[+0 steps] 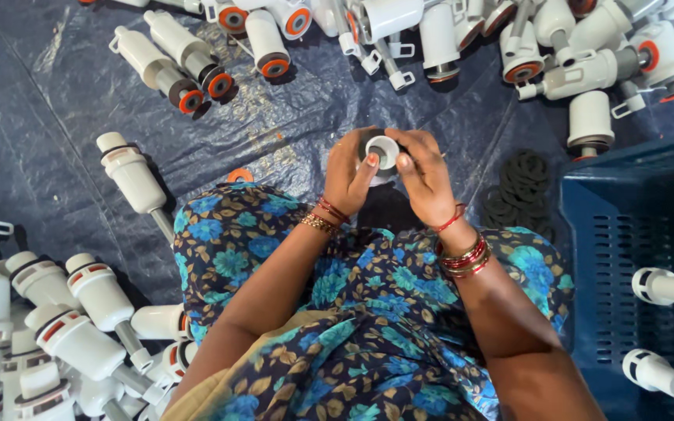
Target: The person sits on a tarp and repeatedly assembles white cylindrical plastic components by inserting a black rubber ring into a groove and screwing two halves together. The person handles the parts one at a time, occasionally placing finished units aside.
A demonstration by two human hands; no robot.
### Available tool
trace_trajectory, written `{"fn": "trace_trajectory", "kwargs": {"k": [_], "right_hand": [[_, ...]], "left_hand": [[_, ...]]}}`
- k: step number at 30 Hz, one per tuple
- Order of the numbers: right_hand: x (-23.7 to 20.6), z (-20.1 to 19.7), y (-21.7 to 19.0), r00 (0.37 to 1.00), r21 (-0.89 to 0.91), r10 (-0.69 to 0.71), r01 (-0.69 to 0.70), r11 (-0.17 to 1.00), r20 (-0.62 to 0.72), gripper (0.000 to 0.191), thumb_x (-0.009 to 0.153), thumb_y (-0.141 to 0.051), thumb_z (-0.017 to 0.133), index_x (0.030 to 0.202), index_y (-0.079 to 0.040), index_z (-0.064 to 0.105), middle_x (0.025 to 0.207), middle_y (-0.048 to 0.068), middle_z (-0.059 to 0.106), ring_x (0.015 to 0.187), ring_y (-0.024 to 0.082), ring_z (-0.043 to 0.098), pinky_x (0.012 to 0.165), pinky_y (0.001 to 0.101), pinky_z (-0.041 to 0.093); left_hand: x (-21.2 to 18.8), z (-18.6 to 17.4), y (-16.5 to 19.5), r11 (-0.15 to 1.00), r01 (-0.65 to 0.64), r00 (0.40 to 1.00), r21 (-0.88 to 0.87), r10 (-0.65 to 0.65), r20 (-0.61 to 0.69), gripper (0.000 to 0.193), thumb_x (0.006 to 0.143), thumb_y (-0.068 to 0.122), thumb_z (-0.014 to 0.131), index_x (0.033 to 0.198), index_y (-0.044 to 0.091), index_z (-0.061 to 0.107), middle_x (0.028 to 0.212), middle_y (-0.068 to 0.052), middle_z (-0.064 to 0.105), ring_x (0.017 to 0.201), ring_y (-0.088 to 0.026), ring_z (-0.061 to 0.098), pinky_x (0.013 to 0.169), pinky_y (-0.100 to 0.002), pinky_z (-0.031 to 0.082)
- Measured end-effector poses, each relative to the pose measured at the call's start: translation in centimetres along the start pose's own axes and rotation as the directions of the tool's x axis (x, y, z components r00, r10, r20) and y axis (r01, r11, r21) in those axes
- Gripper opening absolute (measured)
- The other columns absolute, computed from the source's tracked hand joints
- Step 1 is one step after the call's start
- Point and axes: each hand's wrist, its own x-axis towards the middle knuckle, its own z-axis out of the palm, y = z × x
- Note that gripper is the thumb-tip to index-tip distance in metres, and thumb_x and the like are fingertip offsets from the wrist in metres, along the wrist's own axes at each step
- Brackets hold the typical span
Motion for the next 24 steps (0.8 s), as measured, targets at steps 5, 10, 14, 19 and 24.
{"fn": "trace_trajectory", "kwargs": {"k": [5, 10, 14, 19, 24], "right_hand": [[0.1, 1.2, 1.0, 0.999, -0.222, -0.044, 0.045, 0.974, 0.009, 0.055, 0.111, -0.037, 0.049, 0.153, -0.001, 0.046, 0.147, 0.02, 0.051, 0.138, 0.033, 0.044, 0.119, 0.0451, 0.029], [0.1, 2.1, 2.9, 1.0, -0.012, 0.006, -0.006, 1.0, 0.015, 0.057, 0.114, -0.042, 0.045, 0.154, -0.001, 0.039, 0.152, 0.021, 0.045, 0.143, 0.037, 0.04, 0.122, 0.0461, 0.029], [0.5, 2.6, 4.6, 0.998, -0.066, -0.04, 0.043, 0.997, 0.042, 0.055, 0.113, -0.041, 0.044, 0.151, -0.001, 0.043, 0.148, 0.02, 0.049, 0.138, 0.038, 0.044, 0.12, 0.0462, 0.032], [0.5, 3.3, 5.1, 0.992, -0.244, -0.069, 0.093, 0.965, 0.104, 0.053, 0.112, -0.039, 0.049, 0.147, 0.0, 0.047, 0.148, 0.023, 0.05, 0.137, 0.041, 0.045, 0.118, 0.0499, 0.032], [-0.2, 4.1, 3.4, 0.978, -0.397, 0.098, -0.016, 0.918, 0.186, 0.055, 0.107, -0.042, 0.049, 0.148, -0.004, 0.05, 0.15, 0.021, 0.049, 0.137, 0.043, 0.043, 0.114, 0.0519, 0.03]], "left_hand": [[0.5, -0.3, -0.4, 0.954, -0.266, 0.964, 0.136, 0.267, 0.012, 0.049, 0.112, 0.041, 0.044, 0.141, 0.002, 0.052, 0.138, -0.018, 0.062, 0.124, -0.036, 0.061, 0.113, -0.048, 0.042], [0.9, -0.7, -1.1, 0.983, -0.18, 0.981, 0.038, 0.176, 0.078, 0.047, 0.11, 0.039, 0.045, 0.144, 0.009, 0.054, 0.141, -0.015, 0.063, 0.128, -0.033, 0.061, 0.112, -0.043, 0.046], [0.7, -0.9, -1.5, 0.987, -0.159, 0.987, -0.001, 0.159, 0.034, 0.049, 0.11, 0.039, 0.048, 0.148, 0.008, 0.052, 0.15, -0.018, 0.056, 0.141, -0.036, 0.054, 0.12, -0.044, 0.043], [-0.6, -2.1, -3.2, 0.995, -0.096, 0.994, -0.01, 0.096, 0.048, 0.052, 0.108, 0.039, 0.052, 0.15, 0.007, 0.049, 0.155, -0.018, 0.049, 0.147, -0.036, 0.05, 0.124, -0.044, 0.041], [-2.5, -4.8, -3.7, 0.999, -0.036, 0.995, 0.033, 0.032, 0.09, 0.061, 0.104, 0.042, 0.059, 0.153, 0.007, 0.046, 0.157, -0.019, 0.047, 0.149, -0.036, 0.047, 0.126, -0.044, 0.039]]}}
